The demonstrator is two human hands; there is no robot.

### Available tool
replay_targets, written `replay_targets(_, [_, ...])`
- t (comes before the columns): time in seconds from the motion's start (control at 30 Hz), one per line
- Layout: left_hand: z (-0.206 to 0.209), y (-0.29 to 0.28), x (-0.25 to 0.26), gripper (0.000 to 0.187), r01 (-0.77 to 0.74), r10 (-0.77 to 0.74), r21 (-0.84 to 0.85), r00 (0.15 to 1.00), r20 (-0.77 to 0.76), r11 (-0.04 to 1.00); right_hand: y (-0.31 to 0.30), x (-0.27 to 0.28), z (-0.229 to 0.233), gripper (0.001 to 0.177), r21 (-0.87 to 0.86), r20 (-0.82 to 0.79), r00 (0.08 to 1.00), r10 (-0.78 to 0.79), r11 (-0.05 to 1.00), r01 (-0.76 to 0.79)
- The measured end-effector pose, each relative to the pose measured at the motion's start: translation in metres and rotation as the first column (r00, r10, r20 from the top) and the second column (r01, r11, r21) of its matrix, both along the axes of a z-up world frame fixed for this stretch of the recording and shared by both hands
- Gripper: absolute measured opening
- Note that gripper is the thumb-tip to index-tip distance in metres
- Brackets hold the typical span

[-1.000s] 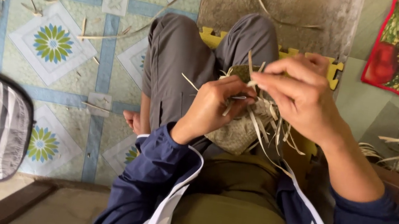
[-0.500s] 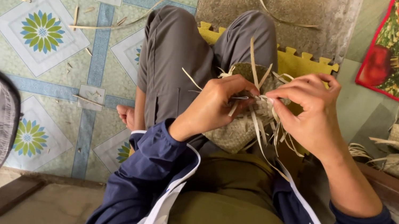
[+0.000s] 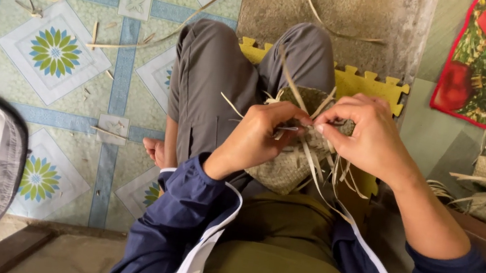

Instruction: Weaving a small basket structure by hand using dried plant strips, interlacing them and tucking ends to secure the shape.

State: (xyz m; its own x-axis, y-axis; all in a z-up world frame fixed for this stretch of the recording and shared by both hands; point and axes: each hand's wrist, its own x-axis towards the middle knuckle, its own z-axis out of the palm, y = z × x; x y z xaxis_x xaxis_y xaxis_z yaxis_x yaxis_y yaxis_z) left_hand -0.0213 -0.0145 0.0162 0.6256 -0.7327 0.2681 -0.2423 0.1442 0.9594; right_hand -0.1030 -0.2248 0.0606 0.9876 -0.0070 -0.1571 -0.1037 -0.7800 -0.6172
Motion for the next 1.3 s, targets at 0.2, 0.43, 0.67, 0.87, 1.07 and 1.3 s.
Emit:
replay_targets(0.2, [-0.007,0.006,0.0,0.02,-0.024,0.029,0.072,0.998,-0.061,0.997,0.002,0.007,-0.006,0.009,0.117,-0.02,1.0,0.007,0.993,-0.004])
replay_targets(0.43, [-0.001,0.007,-0.003,0.018,-0.045,0.058,0.085,0.987,-0.152,0.995,0.003,0.004,-0.008,0.011,0.198,0.122,0.992,-0.024,0.98,0.0])
replay_targets(0.67, [-0.008,0.009,-0.005,0.018,-0.047,0.067,0.111,0.982,-0.177,0.993,0.006,-0.01,-0.038,0.019,0.231,0.236,0.966,-0.106,0.972,0.05])
replay_targets(0.87, [-0.006,0.008,0.001,0.019,-0.017,0.032,0.111,0.991,-0.133,0.994,0.002,0.003,-0.021,0.018,0.242,0.2,0.977,-0.07,0.97,0.02])
replay_targets(1.07, [-0.002,0.008,-0.002,0.018,0.009,0.006,0.105,0.989,-0.145,0.994,0.003,0.004,-0.008,0.016,0.221,0.115,0.993,-0.025,0.975,-0.001])
replay_targets(1.3, [-0.008,0.009,0.001,0.017,0.018,0.0,0.127,0.99,-0.14,0.992,0.009,0.007,-0.009,0.015,0.193,0.148,0.989,-0.012,0.981,-0.017])
